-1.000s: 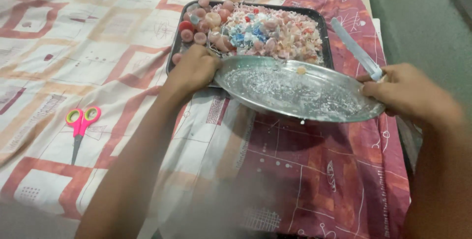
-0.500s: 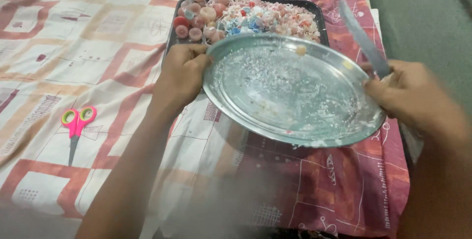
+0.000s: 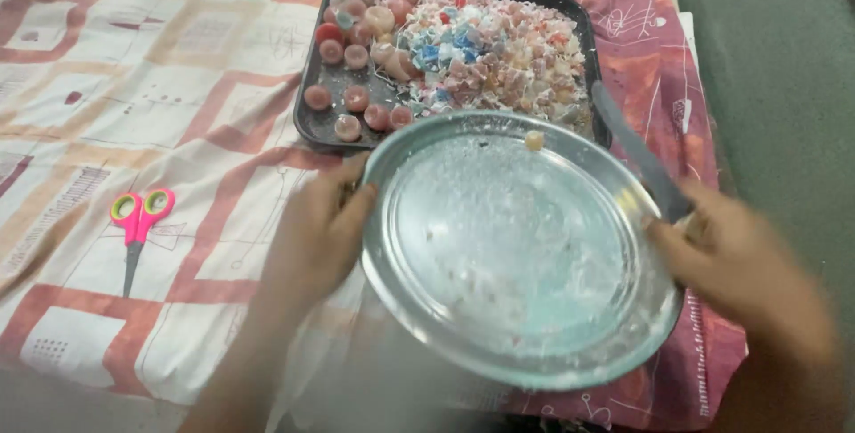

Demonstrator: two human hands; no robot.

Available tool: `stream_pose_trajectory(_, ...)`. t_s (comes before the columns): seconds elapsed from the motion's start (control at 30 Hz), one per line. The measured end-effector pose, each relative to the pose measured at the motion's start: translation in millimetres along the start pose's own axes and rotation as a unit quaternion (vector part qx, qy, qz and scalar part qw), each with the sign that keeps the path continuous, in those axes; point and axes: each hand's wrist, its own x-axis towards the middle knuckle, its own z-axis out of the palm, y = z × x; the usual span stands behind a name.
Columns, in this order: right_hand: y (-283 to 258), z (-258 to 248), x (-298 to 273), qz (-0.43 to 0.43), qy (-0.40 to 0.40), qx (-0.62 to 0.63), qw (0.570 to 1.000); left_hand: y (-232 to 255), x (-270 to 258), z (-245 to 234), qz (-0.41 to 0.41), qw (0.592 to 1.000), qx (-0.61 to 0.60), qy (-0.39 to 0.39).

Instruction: Scraping and cleaning small wax pieces from a metal plate and tray.

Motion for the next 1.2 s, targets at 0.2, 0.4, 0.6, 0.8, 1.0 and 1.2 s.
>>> stream_pose_trajectory(0.2, -3, 54, -27, 0.049, -0.057, -0.139, 0.987, -54, -60, 26, -0.131, 0.99, 0.043, -0.016)
stream_pose_trajectory(0.4, -19, 72, 1, -0.004, 0.156, -0.136, 0.978, -67, -59, 32, -0.198, 0.934, 0.254, -0.153)
stream_pose_trajectory(0.6, -79, 92, 51, -0.177, 0.152, -0.07, 0.97, -64, -62, 26, -0.187, 0.965, 0.182, -0.036)
stream_pose_trajectory(0.8, -100, 108, 71, -0.114, 0.123, -0.142, 0.976, -89, -65, 17, -0.148, 0.965, 0.214, -0.018)
stream_pose_trajectory(1.0, -105, 89, 73, -0.114, 0.048, -0.167, 0.978, -61, -30, 5, -0.084, 0.974, 0.206, 0.042)
stream_pose_trajectory(1.2, -109, 50, 99, -0.014, 0.011, -0.072, 0.997, -55, 39, 4, 0.071, 0.965, 0.239, 0.082)
